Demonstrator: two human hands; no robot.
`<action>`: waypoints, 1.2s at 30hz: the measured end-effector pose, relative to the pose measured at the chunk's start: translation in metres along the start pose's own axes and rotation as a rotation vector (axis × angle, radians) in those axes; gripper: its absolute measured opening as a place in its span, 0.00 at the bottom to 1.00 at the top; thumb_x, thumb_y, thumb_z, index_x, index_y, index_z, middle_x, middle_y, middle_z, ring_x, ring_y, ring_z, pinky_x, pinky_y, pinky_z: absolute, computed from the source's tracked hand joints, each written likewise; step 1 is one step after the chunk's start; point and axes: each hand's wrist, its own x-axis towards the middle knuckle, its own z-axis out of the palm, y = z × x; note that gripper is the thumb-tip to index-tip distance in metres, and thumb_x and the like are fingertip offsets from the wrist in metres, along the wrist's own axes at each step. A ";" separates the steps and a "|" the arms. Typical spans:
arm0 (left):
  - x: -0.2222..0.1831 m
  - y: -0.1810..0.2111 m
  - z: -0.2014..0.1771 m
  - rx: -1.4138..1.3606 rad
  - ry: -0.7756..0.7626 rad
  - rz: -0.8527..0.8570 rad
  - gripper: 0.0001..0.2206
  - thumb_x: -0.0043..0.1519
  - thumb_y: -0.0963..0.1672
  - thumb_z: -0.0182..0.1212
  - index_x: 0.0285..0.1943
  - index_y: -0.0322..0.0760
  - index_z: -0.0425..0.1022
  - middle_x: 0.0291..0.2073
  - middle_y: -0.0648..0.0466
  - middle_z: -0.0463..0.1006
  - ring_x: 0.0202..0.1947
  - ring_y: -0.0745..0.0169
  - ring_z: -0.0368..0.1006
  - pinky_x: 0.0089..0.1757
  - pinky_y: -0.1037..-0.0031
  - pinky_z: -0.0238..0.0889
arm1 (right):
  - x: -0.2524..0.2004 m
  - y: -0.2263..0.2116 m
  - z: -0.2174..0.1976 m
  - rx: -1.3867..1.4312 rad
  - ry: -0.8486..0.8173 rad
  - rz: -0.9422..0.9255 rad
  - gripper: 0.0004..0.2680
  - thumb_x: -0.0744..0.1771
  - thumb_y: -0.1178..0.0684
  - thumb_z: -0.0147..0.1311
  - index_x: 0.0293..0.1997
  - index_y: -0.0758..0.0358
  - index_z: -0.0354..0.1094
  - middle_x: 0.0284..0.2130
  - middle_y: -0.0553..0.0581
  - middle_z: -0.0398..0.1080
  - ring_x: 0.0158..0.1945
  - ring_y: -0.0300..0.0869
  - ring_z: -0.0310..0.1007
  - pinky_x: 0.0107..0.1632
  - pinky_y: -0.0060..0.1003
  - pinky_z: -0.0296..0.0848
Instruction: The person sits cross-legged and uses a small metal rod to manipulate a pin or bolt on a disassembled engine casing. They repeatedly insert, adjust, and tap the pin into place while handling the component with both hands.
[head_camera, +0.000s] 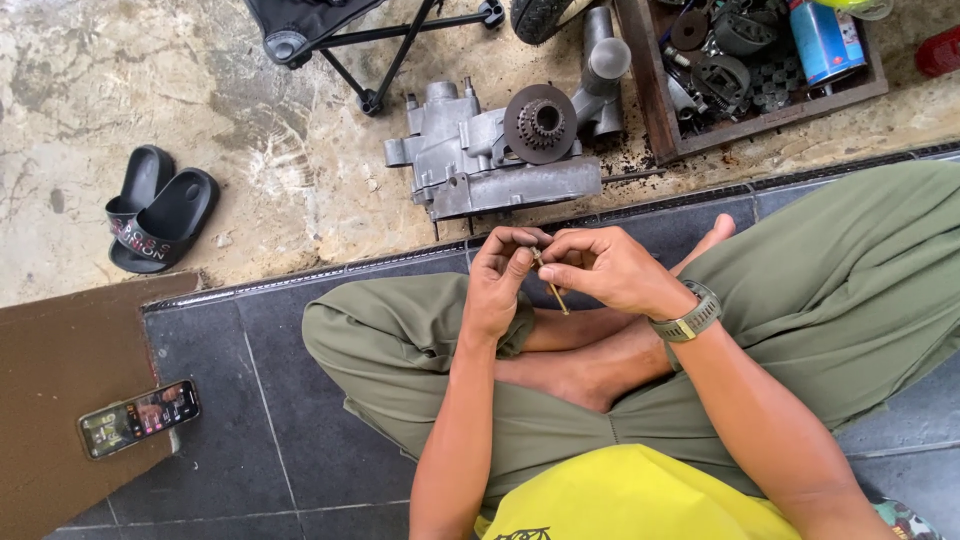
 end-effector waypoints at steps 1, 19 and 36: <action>0.000 0.000 0.000 0.000 0.005 0.001 0.10 0.70 0.44 0.58 0.52 0.29 0.70 0.48 0.40 0.78 0.48 0.59 0.76 0.48 0.71 0.71 | -0.001 0.001 0.000 0.000 -0.004 0.002 0.02 0.67 0.63 0.59 0.40 0.72 0.75 0.33 0.58 0.73 0.36 0.39 0.77 0.39 0.35 0.80; -0.011 -0.011 -0.017 0.020 -0.021 0.066 0.15 0.71 0.48 0.62 0.56 0.32 0.73 0.49 0.40 0.79 0.49 0.54 0.77 0.45 0.60 0.76 | -0.001 -0.012 0.020 -0.070 -0.016 0.025 0.03 0.68 0.66 0.55 0.42 0.75 0.75 0.33 0.60 0.73 0.37 0.41 0.79 0.36 0.38 0.82; -0.016 0.000 -0.012 -0.071 0.000 0.094 0.11 0.73 0.46 0.58 0.56 0.32 0.75 0.37 0.43 0.81 0.38 0.62 0.78 0.39 0.67 0.77 | -0.005 -0.004 0.024 -0.103 0.018 -0.031 0.03 0.68 0.65 0.57 0.42 0.77 0.73 0.35 0.62 0.73 0.37 0.41 0.77 0.36 0.37 0.80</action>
